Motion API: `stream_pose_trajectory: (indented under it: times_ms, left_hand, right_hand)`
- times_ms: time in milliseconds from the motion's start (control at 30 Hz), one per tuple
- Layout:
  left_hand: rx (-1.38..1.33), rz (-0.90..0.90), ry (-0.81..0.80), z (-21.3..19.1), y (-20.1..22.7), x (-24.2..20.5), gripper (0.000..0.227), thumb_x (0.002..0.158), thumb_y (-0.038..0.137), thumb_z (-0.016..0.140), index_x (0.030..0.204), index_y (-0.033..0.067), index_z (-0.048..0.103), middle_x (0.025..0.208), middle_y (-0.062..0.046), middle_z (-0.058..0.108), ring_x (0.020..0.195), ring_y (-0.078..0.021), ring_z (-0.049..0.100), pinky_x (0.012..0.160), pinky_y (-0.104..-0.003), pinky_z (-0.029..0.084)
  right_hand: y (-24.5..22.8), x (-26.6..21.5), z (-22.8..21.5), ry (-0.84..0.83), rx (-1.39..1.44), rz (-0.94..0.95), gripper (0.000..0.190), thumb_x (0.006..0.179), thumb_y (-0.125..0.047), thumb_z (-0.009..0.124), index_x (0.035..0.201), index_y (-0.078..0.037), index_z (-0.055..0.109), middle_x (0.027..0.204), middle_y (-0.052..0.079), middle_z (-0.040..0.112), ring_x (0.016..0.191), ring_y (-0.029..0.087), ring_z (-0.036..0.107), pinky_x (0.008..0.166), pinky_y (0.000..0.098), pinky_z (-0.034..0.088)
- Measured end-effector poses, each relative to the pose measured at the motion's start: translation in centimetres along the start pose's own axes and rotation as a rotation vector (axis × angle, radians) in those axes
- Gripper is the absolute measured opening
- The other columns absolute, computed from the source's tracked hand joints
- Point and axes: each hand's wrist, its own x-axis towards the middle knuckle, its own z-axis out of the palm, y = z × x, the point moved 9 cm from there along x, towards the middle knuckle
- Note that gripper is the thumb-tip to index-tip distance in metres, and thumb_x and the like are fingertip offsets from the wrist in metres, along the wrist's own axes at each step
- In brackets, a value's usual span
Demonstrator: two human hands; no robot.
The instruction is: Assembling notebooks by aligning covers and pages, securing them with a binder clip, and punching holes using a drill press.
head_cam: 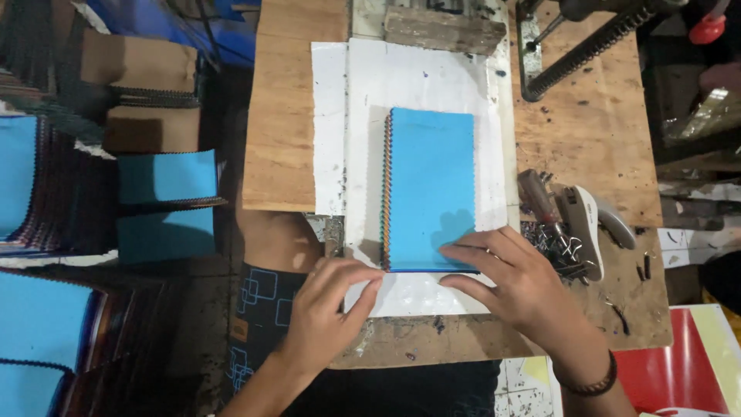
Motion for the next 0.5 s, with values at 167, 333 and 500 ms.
stream_pose_trajectory:
  times_ms: [167,333,500]
  left_hand:
    - [0.223,0.22,-0.026,0.6,2.1,0.1,0.017,0.095,0.011,0.077,0.11,0.0079,0.071,0.102,-0.007,0.065,0.088,-0.0218,0.066,0.081,-0.036,0.053]
    - [0.365,0.311,-0.039,1.0,3.5,0.5,0.02,0.097,0.016,0.077,0.115,0.0073,0.075,0.103,-0.007,0.066,0.092,-0.0181,0.068,0.081,-0.037,0.054]
    - [0.381,0.3,-0.085,1.4,3.4,0.8,0.023,0.096,0.015,0.078,0.118,0.0088,0.076,0.103,-0.008,0.066,0.089,-0.0203,0.068,0.077,-0.038,0.054]
  right_hand:
    - [1.3,0.2,0.7,-0.03,0.009,0.006,0.034,0.087,-0.029,0.08,0.117,-0.012,0.074,0.1,0.004,0.068,0.09,0.022,0.065,0.081,0.0357,0.054]
    - [1.4,0.7,0.4,-0.053,0.033,0.03,0.024,0.092,-0.03,0.074,0.11,-0.015,0.076,0.095,0.001,0.07,0.08,0.019,0.064,0.072,0.0344,0.052]
    - [1.5,0.7,0.5,-0.046,0.05,0.016,0.022,0.094,-0.028,0.072,0.109,-0.013,0.076,0.094,0.002,0.069,0.079,0.021,0.064,0.071,0.0353,0.053]
